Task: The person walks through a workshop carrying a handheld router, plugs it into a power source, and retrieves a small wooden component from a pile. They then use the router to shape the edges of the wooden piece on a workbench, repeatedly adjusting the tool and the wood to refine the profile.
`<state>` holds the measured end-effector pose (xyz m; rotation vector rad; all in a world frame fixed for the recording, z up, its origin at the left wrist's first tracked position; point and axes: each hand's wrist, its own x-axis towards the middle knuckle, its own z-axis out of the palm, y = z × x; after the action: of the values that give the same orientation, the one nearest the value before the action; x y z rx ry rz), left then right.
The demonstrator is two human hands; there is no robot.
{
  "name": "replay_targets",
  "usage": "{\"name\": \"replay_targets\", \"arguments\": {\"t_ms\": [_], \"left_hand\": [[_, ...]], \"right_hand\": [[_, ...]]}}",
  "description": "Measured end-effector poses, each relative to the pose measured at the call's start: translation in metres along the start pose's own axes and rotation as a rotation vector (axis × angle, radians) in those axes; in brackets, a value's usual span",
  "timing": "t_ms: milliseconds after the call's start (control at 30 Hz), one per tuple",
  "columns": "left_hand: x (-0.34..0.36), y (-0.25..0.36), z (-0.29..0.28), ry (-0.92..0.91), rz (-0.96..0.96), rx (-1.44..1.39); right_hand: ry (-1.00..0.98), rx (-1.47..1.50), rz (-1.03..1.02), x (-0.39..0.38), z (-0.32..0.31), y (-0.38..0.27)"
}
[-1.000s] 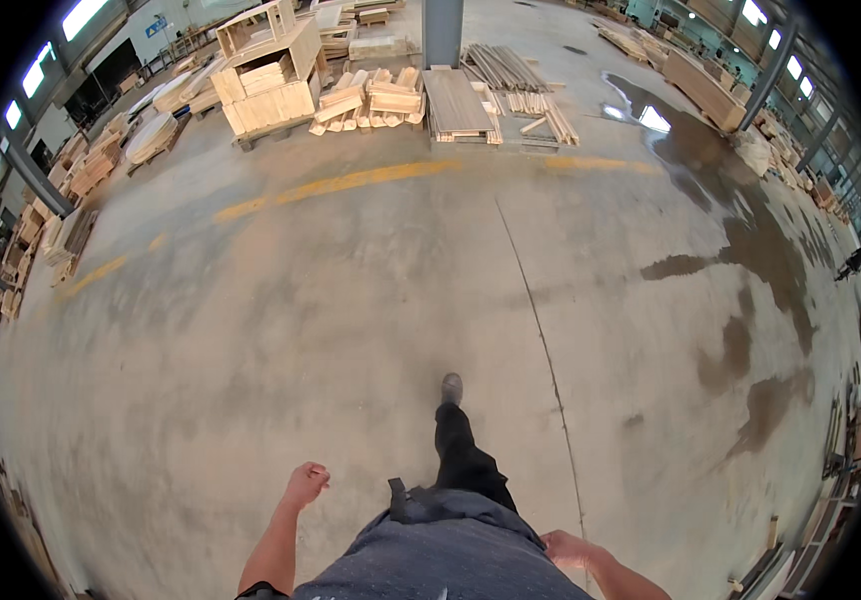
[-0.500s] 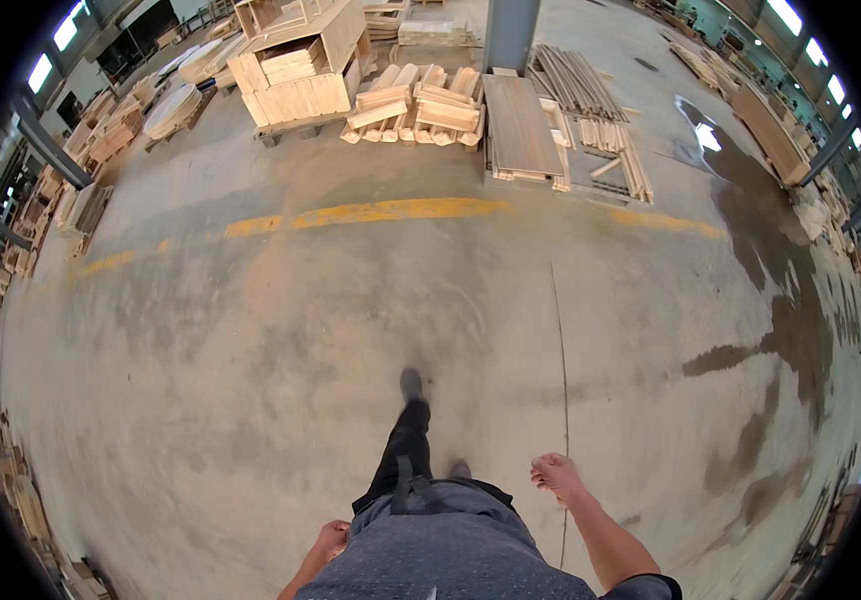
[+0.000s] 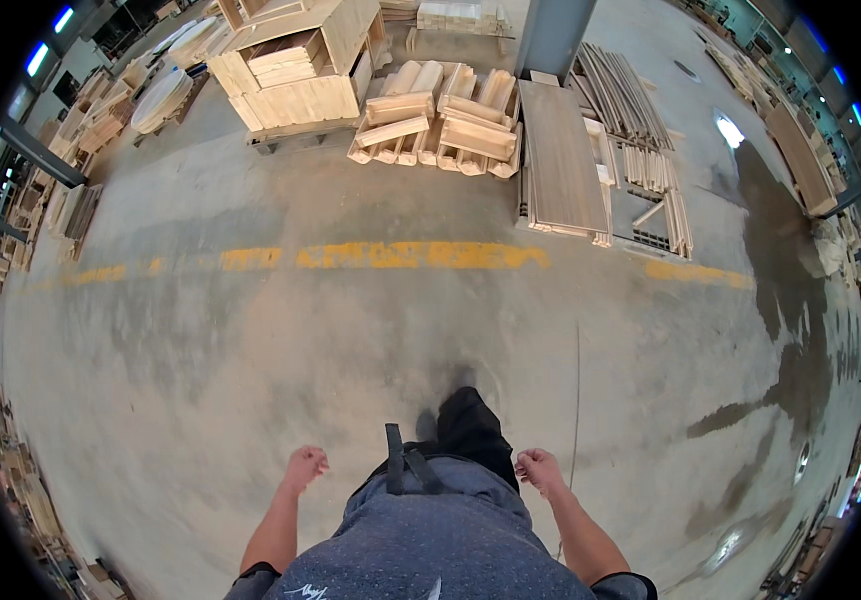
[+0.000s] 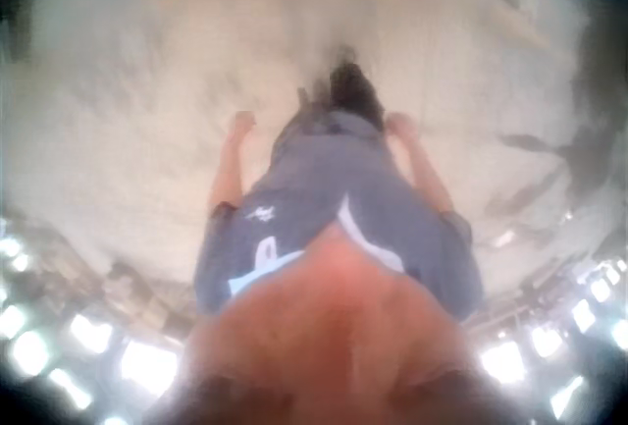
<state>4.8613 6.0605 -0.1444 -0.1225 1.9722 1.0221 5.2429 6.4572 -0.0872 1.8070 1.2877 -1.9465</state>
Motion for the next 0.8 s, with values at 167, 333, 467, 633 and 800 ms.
{"name": "replay_targets", "arguments": {"t_ms": [167,333,467,633,800], "left_hand": [[0.117,0.137,0.002,0.122,0.026,-0.012],[0.182,0.219,0.036,0.007,-0.139,-0.015],[0.221,0.292,0.070,-0.140,-0.197,0.010],[0.285,0.406,0.094,0.024,-0.105,-0.004],[0.407,0.466,0.069,-0.111,-0.237,0.132]], "right_hand": [[0.033,-0.041,0.136,0.105,-0.012,-0.086],[0.080,-0.150,0.146,0.194,-0.033,-0.215],[0.086,-0.144,0.063,0.264,-0.048,-0.357],[0.106,-0.073,-0.060,0.320,-0.023,-0.552],[0.072,-0.098,-0.021,0.386,0.026,-0.664]]}}
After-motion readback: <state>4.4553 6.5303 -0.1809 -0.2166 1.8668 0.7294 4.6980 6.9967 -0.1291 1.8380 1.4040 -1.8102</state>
